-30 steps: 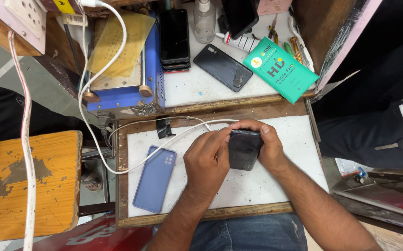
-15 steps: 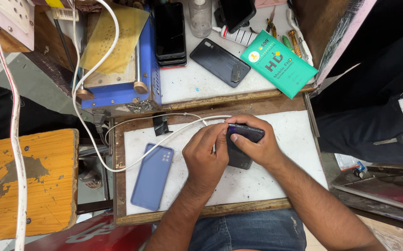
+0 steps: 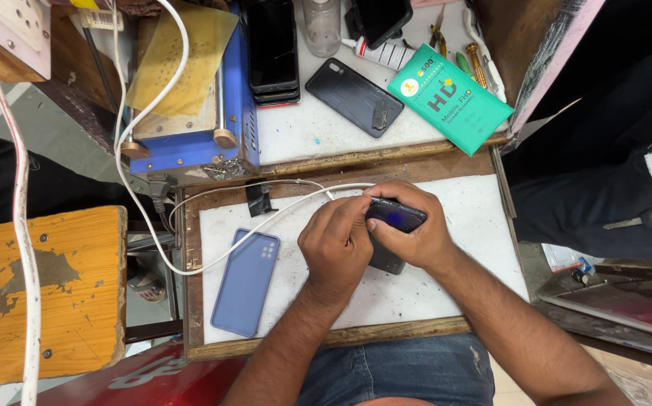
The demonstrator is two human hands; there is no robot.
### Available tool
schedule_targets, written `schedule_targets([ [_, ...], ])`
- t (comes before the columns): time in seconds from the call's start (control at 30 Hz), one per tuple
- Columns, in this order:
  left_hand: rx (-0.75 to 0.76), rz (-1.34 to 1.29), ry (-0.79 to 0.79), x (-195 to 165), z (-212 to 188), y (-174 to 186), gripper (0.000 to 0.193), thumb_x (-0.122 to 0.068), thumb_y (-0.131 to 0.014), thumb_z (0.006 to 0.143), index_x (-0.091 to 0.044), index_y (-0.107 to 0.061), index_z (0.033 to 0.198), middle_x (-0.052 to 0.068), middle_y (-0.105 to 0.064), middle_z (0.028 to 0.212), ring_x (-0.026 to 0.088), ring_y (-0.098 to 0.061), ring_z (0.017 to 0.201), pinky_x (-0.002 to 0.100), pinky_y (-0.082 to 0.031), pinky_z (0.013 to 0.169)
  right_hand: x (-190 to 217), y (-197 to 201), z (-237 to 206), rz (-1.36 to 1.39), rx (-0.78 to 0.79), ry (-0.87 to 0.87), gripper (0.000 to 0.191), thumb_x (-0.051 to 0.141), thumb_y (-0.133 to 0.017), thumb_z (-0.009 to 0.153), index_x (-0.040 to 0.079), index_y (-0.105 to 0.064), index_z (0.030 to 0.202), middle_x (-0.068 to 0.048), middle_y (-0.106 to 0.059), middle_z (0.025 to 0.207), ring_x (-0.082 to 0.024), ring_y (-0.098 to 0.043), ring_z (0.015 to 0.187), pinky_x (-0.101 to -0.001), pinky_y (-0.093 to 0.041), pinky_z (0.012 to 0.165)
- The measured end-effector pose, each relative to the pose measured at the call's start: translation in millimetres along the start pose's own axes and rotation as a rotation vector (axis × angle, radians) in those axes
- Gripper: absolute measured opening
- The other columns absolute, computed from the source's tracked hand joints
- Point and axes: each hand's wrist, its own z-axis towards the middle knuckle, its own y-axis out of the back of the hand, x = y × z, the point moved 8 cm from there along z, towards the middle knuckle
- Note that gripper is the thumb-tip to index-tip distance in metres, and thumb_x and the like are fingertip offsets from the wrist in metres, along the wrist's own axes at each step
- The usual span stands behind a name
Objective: The person handles a disassembled smartphone, aligns the screen assembly with the chassis, and connects a charging cable. They then use a small black card to press along the screen edges, likely to secure the display or remove bubbles. The phone remains on the workbench throughout.
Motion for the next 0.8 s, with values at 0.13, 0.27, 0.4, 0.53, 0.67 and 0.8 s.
schedule_targets([
  [0.13, 0.036, 0.002, -0.02, 1, 4, -2, 0.017, 0.004, -0.073, 0.091, -0.005, -0.073, 0.104, 0.008, -0.074, 0.094, 0.024, -0.076, 0.087, 0.034, -0.062, 0.074, 1, 1, 0, 0.029, -0.026, 0.0, 0.039, 0.009, -0.074, 0.084, 0.001, -0.065, 0.121, -0.009, -0.07, 0.113, -0.015, -0.069, 0.104, -0.0284, -0.057, 0.091],
  [0.27, 0.084, 0.022, -0.052, -3, 12, 0, 0.02, 0.006, -0.071, 0.089, -0.006, -0.073, 0.105, 0.008, -0.074, 0.095, 0.025, -0.075, 0.087, 0.035, -0.062, 0.075, 1, 1, 0, -0.01, -0.044, -0.005, 0.039, 0.007, -0.075, 0.083, 0.0, -0.066, 0.12, -0.009, -0.072, 0.112, -0.015, -0.069, 0.104, -0.0285, -0.056, 0.091],
  [0.4, 0.131, 0.045, -0.116, -15, 21, 5, 0.024, 0.007, -0.069, 0.088, -0.006, -0.074, 0.107, 0.009, -0.074, 0.095, 0.026, -0.075, 0.087, 0.036, -0.062, 0.075, -1, 1, -2, 0.005, -0.051, -0.027, 0.038, 0.004, -0.074, 0.082, 0.0, -0.067, 0.119, -0.009, -0.072, 0.112, -0.015, -0.069, 0.103, -0.0282, -0.056, 0.09],
  [0.53, 0.18, -0.001, -0.107, -16, 26, 17, 0.019, 0.005, -0.071, 0.089, -0.006, -0.074, 0.105, 0.01, -0.074, 0.095, 0.029, -0.074, 0.086, 0.037, -0.06, 0.075, -6, -2, -4, 0.115, -0.01, -0.031, 0.039, 0.002, -0.072, 0.086, 0.0, -0.064, 0.124, -0.009, -0.071, 0.115, -0.015, -0.067, 0.108, -0.0285, -0.054, 0.097],
  [0.67, 0.194, -0.217, 0.207, 10, 13, 32, 0.01, 0.0, -0.071, 0.094, -0.003, -0.07, 0.104, 0.008, -0.076, 0.092, 0.02, -0.076, 0.083, 0.03, -0.06, 0.071, -17, -4, -7, 0.299, 0.066, -0.181, 0.035, 0.001, -0.069, 0.09, 0.0, -0.065, 0.124, -0.012, -0.073, 0.117, -0.018, -0.07, 0.109, -0.0321, -0.055, 0.099],
  [0.8, 0.211, -0.423, 0.608, 48, -22, 45, 0.011, -0.002, -0.066, 0.097, -0.002, -0.063, 0.107, 0.008, -0.077, 0.091, 0.014, -0.074, 0.08, 0.026, -0.059, 0.071, -7, -2, 1, 0.547, 0.142, -0.289, 0.038, 0.003, -0.07, 0.091, 0.001, -0.058, 0.127, -0.014, -0.073, 0.112, -0.022, -0.075, 0.106, -0.037, -0.059, 0.098],
])
